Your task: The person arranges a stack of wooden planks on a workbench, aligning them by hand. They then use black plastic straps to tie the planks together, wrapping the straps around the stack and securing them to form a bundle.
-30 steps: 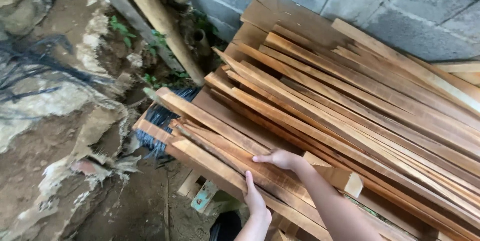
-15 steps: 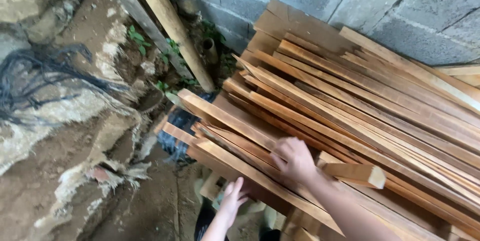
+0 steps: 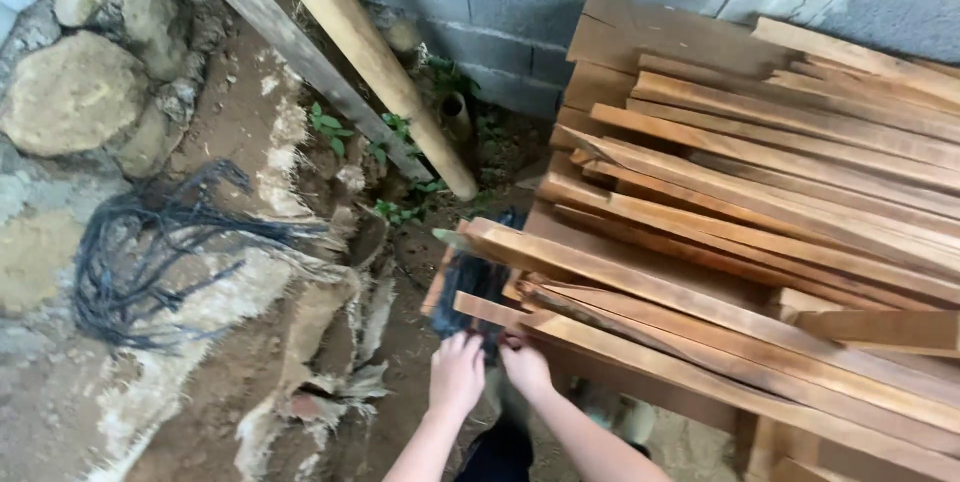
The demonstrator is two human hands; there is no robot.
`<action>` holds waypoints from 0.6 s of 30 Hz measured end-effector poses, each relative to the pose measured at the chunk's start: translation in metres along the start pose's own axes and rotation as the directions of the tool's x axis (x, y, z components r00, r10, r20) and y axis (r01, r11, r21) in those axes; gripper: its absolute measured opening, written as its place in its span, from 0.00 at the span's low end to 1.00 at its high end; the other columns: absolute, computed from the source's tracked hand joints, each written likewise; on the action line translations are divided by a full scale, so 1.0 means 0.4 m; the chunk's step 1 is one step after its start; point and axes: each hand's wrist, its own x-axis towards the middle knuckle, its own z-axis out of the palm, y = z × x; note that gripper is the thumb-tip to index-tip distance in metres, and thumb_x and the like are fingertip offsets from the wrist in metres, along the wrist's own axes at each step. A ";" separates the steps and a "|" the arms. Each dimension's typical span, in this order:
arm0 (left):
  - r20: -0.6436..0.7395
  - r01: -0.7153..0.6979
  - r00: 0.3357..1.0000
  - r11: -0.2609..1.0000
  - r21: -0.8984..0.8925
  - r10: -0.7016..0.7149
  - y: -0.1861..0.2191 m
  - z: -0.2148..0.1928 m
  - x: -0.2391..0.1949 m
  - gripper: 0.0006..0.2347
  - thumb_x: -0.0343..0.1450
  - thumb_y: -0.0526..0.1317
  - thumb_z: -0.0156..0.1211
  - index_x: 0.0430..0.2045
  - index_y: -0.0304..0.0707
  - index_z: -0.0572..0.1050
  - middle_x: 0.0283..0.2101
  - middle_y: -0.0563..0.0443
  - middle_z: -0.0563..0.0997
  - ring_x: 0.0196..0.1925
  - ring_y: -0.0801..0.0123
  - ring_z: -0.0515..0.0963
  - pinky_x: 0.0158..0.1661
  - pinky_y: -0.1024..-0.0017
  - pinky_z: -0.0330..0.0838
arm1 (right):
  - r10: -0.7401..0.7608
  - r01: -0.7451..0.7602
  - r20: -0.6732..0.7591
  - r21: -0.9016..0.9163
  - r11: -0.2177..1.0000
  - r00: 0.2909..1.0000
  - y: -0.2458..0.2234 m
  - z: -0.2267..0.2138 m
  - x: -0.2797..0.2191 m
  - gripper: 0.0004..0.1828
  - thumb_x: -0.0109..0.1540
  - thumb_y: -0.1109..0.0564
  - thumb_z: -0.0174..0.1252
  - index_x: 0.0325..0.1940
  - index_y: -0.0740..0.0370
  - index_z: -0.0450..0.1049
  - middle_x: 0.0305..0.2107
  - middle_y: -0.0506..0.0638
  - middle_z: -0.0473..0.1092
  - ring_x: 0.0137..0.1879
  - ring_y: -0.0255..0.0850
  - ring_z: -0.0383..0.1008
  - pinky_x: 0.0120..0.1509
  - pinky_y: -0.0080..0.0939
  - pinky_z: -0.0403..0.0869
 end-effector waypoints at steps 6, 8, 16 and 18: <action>0.134 -0.086 0.987 0.995 -0.043 0.091 -0.081 0.001 0.013 0.13 0.70 0.42 0.56 0.49 0.47 0.77 0.61 0.51 0.71 0.58 0.55 0.71 0.55 0.58 0.65 | 0.350 -0.373 -0.191 -0.100 0.922 0.917 -0.100 0.056 0.000 0.19 0.64 0.32 0.51 0.49 0.41 0.76 0.38 0.42 0.80 0.45 0.47 0.80 0.55 0.46 0.72; 0.165 -0.108 0.980 0.994 -0.019 0.110 -0.076 -0.022 0.028 0.15 0.70 0.42 0.56 0.51 0.48 0.76 0.61 0.52 0.71 0.56 0.55 0.72 0.55 0.57 0.65 | 0.345 -0.361 -0.239 -0.027 0.932 0.908 -0.142 0.035 -0.018 0.17 0.63 0.36 0.54 0.47 0.42 0.78 0.37 0.42 0.80 0.43 0.46 0.80 0.51 0.44 0.74; 0.107 -0.281 0.956 0.957 0.073 0.272 -0.067 -0.009 0.019 0.26 0.68 0.45 0.58 0.64 0.49 0.67 0.63 0.41 0.70 0.54 0.50 0.71 0.56 0.53 0.61 | 0.375 -0.347 -0.180 0.169 0.923 0.910 -0.211 -0.029 -0.067 0.20 0.61 0.41 0.57 0.50 0.54 0.78 0.40 0.50 0.80 0.45 0.47 0.81 0.52 0.39 0.77; 0.221 -0.252 0.951 0.958 0.138 0.218 -0.084 0.035 0.009 0.24 0.64 0.43 0.62 0.57 0.41 0.72 0.68 0.38 0.63 0.57 0.43 0.67 0.61 0.43 0.55 | 0.421 -0.395 -0.136 0.182 0.900 0.897 -0.225 -0.038 -0.068 0.27 0.61 0.36 0.59 0.53 0.57 0.77 0.44 0.51 0.79 0.47 0.46 0.80 0.53 0.38 0.77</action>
